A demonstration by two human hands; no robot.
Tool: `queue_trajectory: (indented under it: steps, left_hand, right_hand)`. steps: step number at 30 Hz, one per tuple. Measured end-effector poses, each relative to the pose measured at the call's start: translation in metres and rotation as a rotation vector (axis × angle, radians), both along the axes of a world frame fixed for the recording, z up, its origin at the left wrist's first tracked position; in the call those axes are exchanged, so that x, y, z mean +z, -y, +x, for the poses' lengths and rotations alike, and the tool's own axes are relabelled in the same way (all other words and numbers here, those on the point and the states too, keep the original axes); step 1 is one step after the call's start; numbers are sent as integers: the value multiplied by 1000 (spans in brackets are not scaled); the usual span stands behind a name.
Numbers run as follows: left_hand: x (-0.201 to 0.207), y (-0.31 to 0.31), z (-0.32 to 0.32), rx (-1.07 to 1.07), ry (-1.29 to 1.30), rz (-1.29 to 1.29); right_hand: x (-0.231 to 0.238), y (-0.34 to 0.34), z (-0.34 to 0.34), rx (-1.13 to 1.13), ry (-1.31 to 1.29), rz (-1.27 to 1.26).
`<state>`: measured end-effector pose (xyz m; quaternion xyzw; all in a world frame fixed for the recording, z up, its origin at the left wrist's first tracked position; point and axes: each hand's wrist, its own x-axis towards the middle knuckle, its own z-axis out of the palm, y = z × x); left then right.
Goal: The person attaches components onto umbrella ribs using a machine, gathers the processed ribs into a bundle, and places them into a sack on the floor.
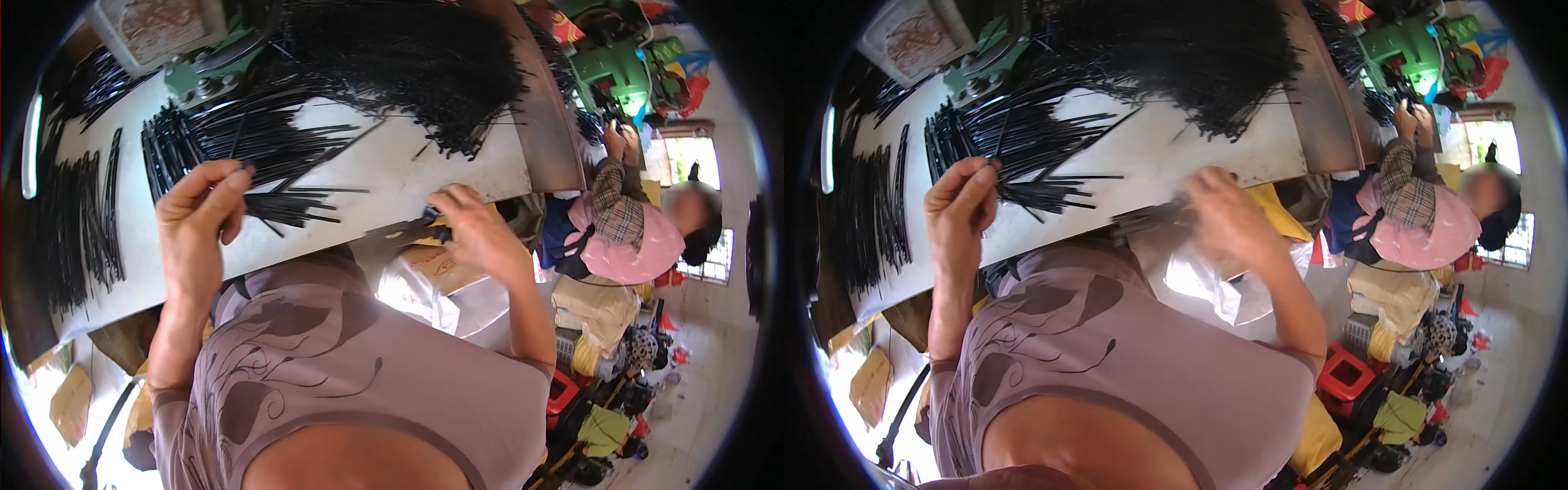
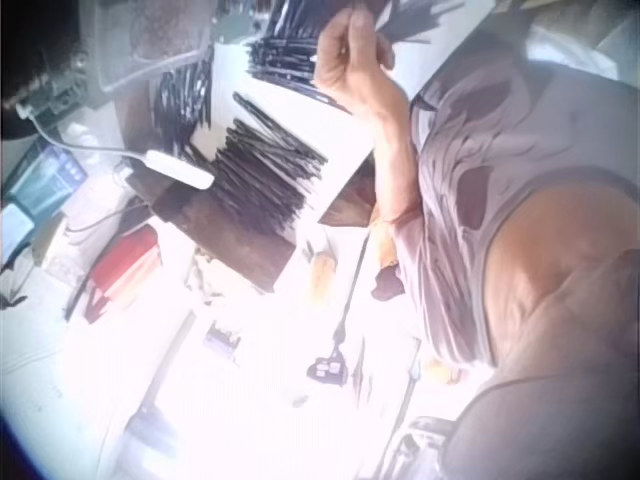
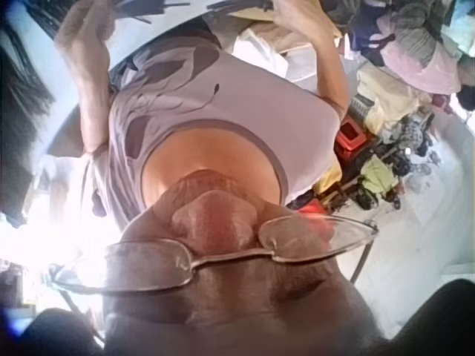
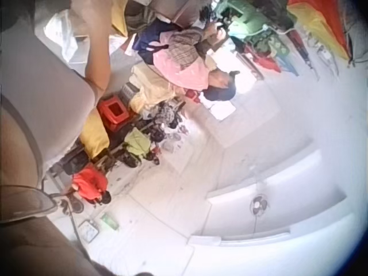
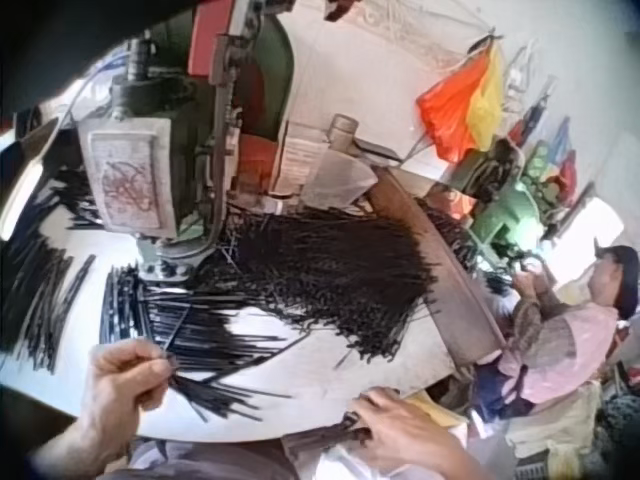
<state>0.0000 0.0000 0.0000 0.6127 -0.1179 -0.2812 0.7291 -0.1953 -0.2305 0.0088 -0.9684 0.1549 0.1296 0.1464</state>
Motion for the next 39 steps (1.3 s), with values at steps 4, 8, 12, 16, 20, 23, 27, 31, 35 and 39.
queue_trajectory:
  steps: [4,8,12,16,20,23,27,31,35,39]
  left_hand:
    - [2,8,12,18,8,-166]
    - [21,23,14,10,66,-173]
    - [31,43,16,-27,52,-177]
    - [32,62,13,-74,24,-139]
    - [10,86,10,-101,-15,-90]
    - [-8,109,-3,-69,2,-91]
    - [-37,142,-18,-49,130,-186]
    - [-54,161,-42,-134,754,187]
    - [-57,183,-47,-191,839,214]
    - [-50,184,-46,-384,568,282]
  right_hand:
    - [0,72,-33,-59,-52,-180]
    - [-3,113,-29,-75,-69,-165]
    - [-6,124,4,46,8,-121]
    - [-4,126,21,116,-46,-247]
    - [6,123,16,-29,195,-184]
    - [10,103,17,-143,477,-157]
    - [-10,65,28,88,660,-258]
    - [-32,45,39,147,679,-207]
    - [-46,56,47,199,694,-373]
    - [-41,62,49,153,623,-331]
